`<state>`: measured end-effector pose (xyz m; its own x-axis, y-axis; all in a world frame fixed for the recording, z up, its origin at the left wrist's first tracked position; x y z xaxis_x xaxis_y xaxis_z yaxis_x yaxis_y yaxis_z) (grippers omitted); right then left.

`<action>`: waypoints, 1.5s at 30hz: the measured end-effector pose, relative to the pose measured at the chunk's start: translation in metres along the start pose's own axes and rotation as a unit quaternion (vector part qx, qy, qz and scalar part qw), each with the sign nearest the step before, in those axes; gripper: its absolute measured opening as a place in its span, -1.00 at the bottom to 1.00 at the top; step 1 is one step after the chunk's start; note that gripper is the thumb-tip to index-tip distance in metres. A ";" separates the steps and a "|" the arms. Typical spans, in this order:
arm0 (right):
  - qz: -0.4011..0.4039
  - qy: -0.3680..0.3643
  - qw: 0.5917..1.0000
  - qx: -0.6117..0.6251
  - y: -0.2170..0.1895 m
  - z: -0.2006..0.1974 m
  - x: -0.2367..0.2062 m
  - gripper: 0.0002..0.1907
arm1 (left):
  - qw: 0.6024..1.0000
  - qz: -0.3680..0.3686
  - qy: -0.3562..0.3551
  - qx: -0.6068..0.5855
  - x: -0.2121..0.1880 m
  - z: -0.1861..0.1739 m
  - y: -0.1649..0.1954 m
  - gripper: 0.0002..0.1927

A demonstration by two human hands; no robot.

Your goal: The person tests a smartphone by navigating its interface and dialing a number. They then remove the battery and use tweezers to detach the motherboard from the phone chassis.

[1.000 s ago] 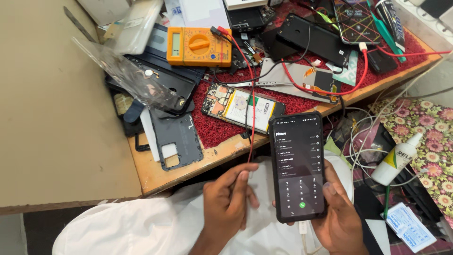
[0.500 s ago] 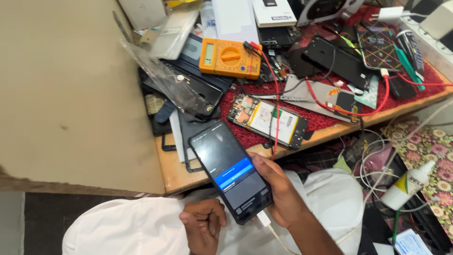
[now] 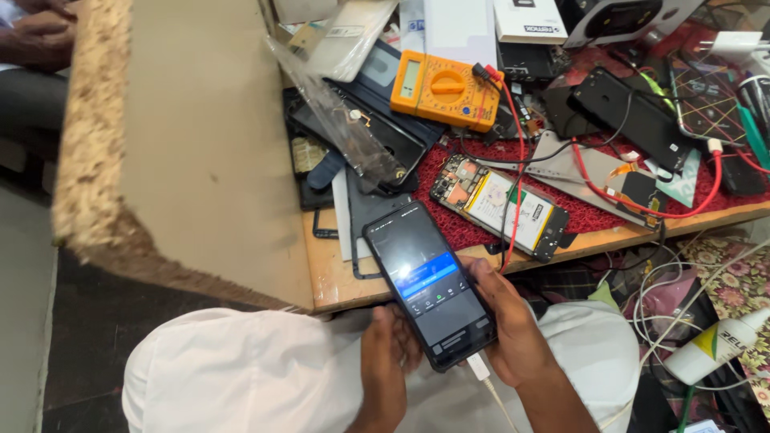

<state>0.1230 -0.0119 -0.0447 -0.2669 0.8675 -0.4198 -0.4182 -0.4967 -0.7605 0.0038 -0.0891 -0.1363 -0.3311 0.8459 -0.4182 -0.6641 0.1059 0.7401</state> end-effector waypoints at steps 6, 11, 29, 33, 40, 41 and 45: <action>-0.236 0.071 0.945 -0.216 -0.023 0.002 -0.019 -0.42 | 1.000 -0.019 -0.004 0.022 -0.015 0.024 0.009 -0.43; -0.308 0.133 0.826 -0.454 -0.043 0.015 -0.044 -0.33 | 1.000 -0.008 -0.030 -0.004 -0.015 0.030 0.019 -0.43; -0.270 0.135 0.777 -0.552 -0.050 0.027 -0.044 -0.33 | 1.000 -0.013 -0.027 -0.010 -0.014 0.032 0.019 -0.43; -0.290 0.127 0.757 -0.571 -0.053 0.029 -0.047 -0.36 | 0.999 -0.006 -0.035 -0.013 -0.014 0.032 0.019 -0.43; -0.307 0.118 0.694 -0.640 -0.053 0.038 -0.044 -0.42 | 0.999 -0.008 -0.037 -0.010 -0.015 0.031 0.020 -0.42; -0.324 0.108 0.693 -0.635 -0.054 0.041 -0.045 -0.41 | 0.999 -0.008 -0.037 -0.008 -0.015 0.031 0.020 -0.42; -0.333 0.112 0.702 -0.620 -0.057 0.039 -0.049 -0.35 | 0.999 -0.008 -0.034 -0.004 -0.014 0.032 0.021 -0.42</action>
<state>0.1258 -0.0275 0.0387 -0.1698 0.9476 0.2707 0.7275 0.3059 -0.6141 0.0162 -0.0823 -0.0981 -0.2736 0.8782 -0.3923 -0.6738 0.1160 0.7297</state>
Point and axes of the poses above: each hand's wrist, its own x-axis towards the middle knuckle, its own z-axis out of the palm, y = z × x, the point moved 8 cm from there along x, towards the middle knuckle, and after that the axes turned 14 degrees about y, right-handed, at the moved point
